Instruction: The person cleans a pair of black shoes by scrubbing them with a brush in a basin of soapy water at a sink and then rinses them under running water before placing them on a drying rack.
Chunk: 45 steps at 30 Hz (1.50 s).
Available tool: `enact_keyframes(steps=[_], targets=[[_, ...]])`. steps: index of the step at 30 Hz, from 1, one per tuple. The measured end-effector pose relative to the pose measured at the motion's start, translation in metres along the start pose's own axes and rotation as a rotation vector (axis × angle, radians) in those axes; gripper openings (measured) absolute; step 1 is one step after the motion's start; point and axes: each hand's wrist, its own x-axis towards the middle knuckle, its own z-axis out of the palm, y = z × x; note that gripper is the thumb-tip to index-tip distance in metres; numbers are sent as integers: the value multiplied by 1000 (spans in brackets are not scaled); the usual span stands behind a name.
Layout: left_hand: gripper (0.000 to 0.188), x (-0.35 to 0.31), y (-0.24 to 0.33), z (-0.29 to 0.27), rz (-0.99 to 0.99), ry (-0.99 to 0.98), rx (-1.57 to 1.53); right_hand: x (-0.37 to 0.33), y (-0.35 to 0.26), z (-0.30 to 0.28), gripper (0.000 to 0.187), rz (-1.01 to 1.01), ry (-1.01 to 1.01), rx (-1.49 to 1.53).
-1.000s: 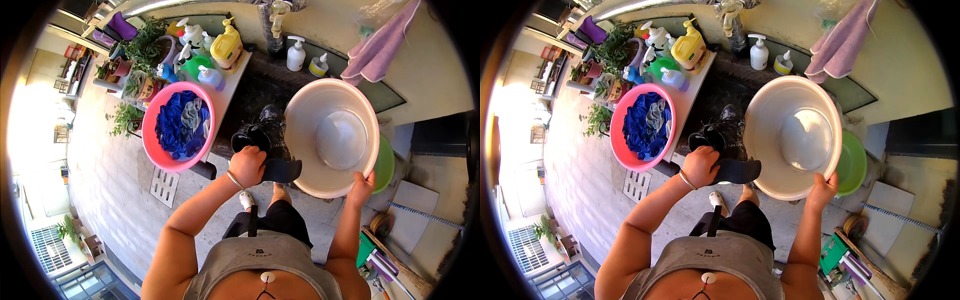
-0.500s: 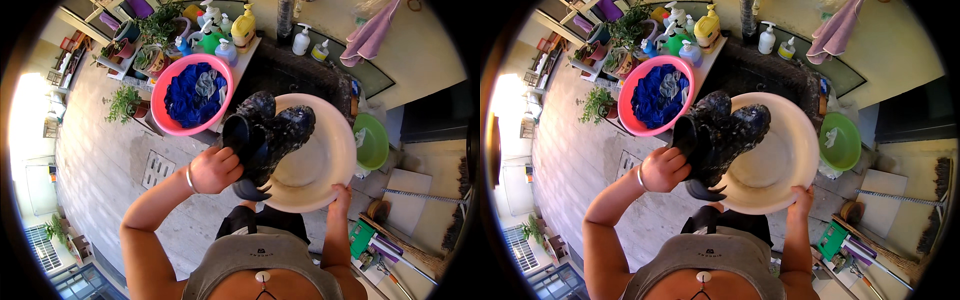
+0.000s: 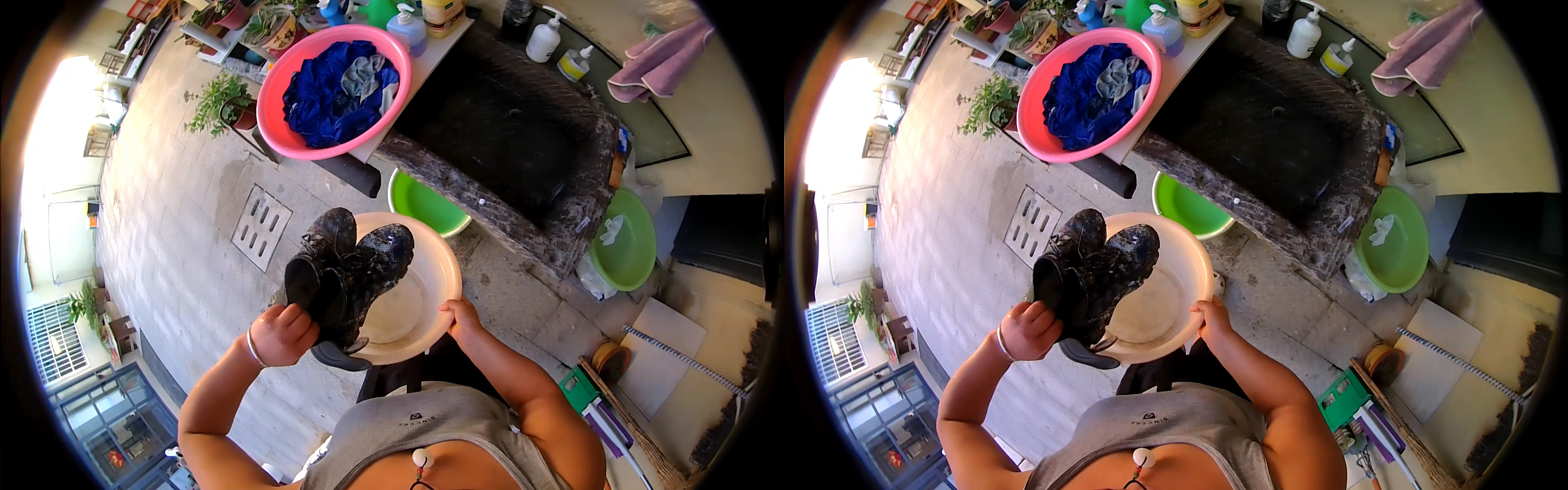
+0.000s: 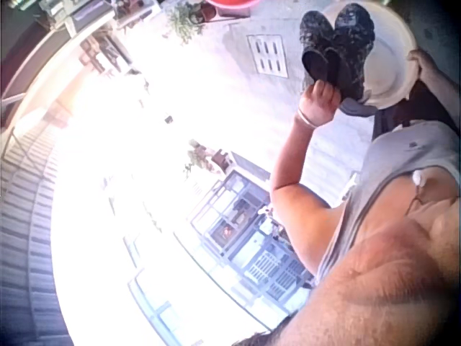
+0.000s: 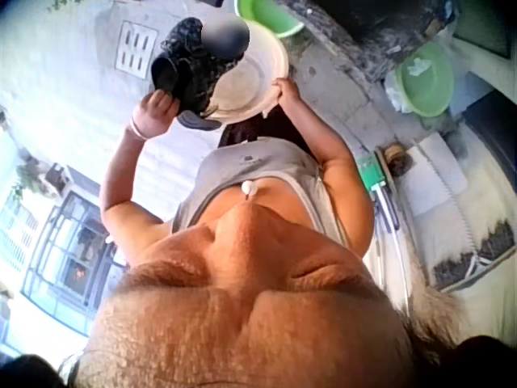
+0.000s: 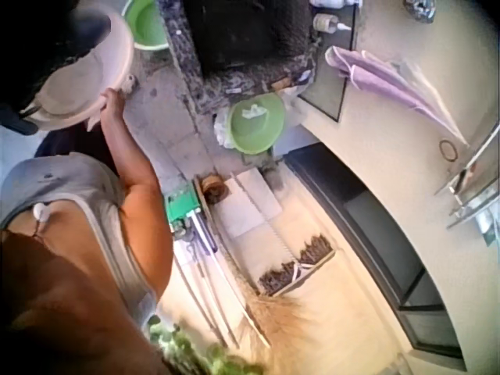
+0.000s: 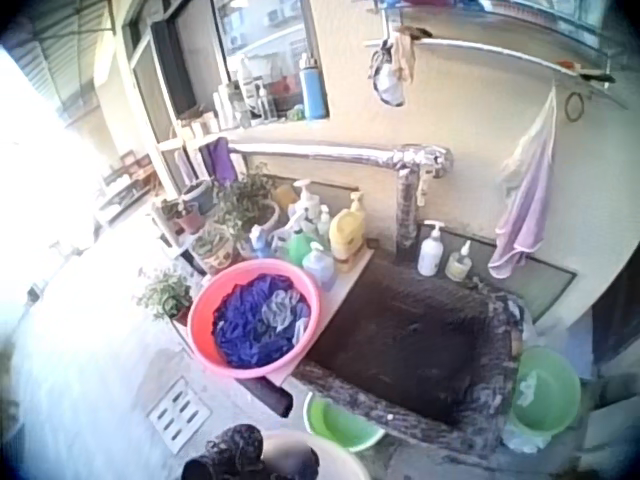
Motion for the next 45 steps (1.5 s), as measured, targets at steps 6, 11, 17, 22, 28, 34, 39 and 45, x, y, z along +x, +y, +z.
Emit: enact_keyframes(steps=[6, 11, 17, 22, 28, 34, 39, 45], targets=[[17, -12, 5, 95, -148, -52, -108, 98, 34, -9, 27, -17, 111, 36], [18, 0, -2, 153, -201, 63, -152, 221, 43, -59, 26, -75, 204, 197], [20, 10, -10, 194, -227, 213, -146, 305, 34, -70, 41, -81, 221, 558], [22, -12, -19, 210, -297, 214, -145, 343, 53, -36, 42, -171, 229, 714], [23, -27, -37, 231, -383, 200, -117, 398, 29, -29, 34, -125, 109, 524], [24, -75, -69, 249, -617, 51, -104, 370, 21, -75, 32, -11, 230, -50], [18, -168, -64, 253, -911, -77, -71, 252, 15, -119, 33, 33, 84, -499], [11, -288, -29, 254, -1385, -80, -7, 84, -16, -270, 31, 105, 399, -673]])
